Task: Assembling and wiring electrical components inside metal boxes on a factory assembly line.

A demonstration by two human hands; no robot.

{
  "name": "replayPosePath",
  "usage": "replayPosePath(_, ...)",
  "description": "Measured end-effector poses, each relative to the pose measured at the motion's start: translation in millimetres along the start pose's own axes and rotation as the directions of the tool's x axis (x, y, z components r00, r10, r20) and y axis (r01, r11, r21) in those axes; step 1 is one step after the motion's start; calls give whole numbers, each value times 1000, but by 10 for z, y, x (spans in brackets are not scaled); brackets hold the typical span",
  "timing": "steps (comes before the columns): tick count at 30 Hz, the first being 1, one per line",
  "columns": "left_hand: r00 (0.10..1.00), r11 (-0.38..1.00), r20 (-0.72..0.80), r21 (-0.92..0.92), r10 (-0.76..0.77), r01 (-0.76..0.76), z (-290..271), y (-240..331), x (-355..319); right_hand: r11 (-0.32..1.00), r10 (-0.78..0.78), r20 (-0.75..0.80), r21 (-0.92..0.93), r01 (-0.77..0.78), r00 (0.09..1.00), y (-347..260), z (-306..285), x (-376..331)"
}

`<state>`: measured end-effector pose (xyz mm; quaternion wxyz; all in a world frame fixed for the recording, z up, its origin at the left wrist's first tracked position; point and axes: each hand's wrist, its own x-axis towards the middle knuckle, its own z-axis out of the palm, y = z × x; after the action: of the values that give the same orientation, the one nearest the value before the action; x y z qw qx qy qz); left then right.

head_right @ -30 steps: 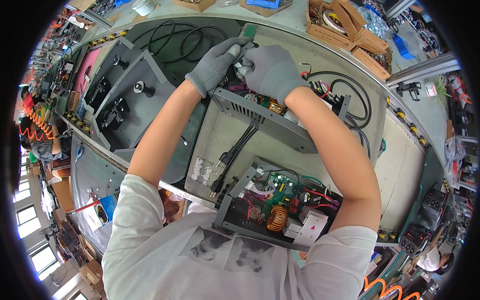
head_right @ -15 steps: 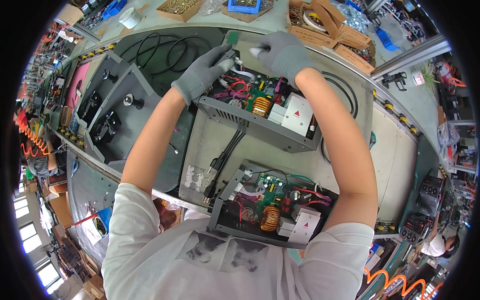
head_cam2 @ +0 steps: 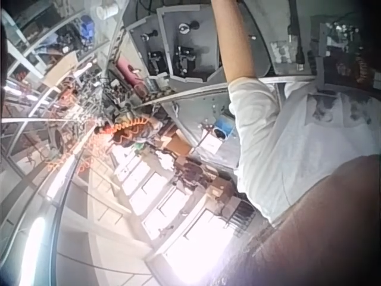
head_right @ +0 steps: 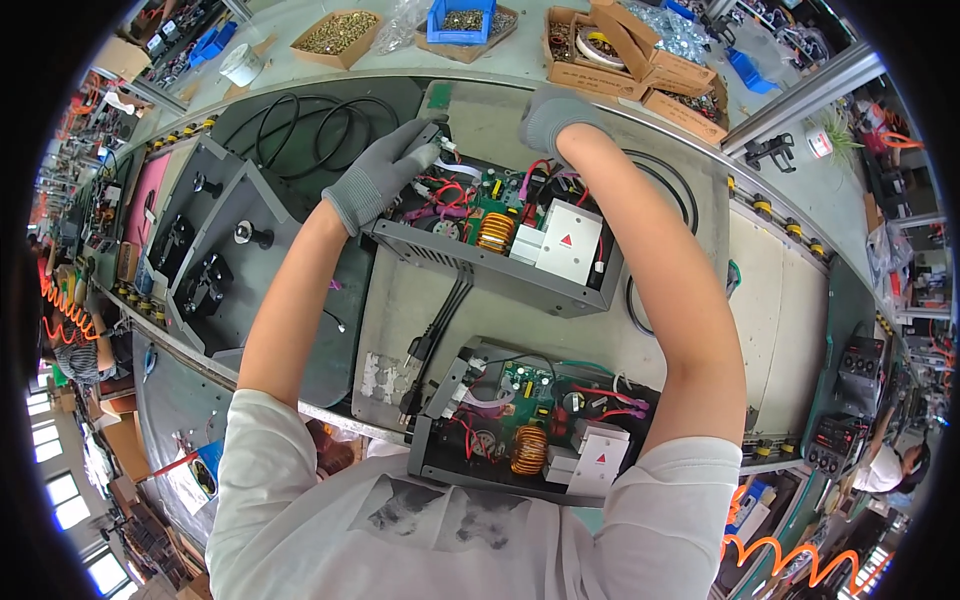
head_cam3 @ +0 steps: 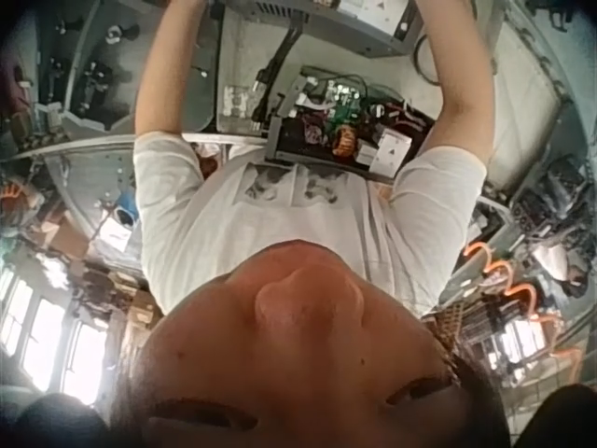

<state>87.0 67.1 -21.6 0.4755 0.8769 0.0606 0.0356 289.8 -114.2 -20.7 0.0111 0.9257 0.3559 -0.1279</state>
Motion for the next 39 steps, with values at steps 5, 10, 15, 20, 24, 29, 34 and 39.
replayPosePath(5,1000,999,-6,-30,-24,24,-26,1,-41,978,207,66,-6,-207,976,-156,-379,-432)
replayPosePath(10,1000,997,4,-76,-7,8,-3,-14,4,996,88,442,-30,-83,893,-33,-287,-352)
replayPosePath(15,1000,996,-6,-85,8,-8,9,-56,47,889,-177,-76,415,192,981,-166,-568,-641)
replayPosePath(20,1000,994,-10,-110,-25,24,-37,-117,-22,635,-376,27,735,237,926,-940,-852,-969)
replayPosePath(24,959,986,-249,-64,133,-153,33,-32,-9,888,-245,-487,234,396,838,-978,-369,-603)
replayPosePath(29,856,963,-443,154,267,-220,9,5,-50,895,-231,-465,242,373,855,-891,-109,-479)
replayPosePath(34,876,988,-457,44,154,-151,-15,101,-92,892,-288,-460,189,410,840,-944,-83,-547)
replayPosePath(39,818,884,-438,436,372,-168,-59,186,-120,853,-332,-496,205,480,802,-908,-147,-646)
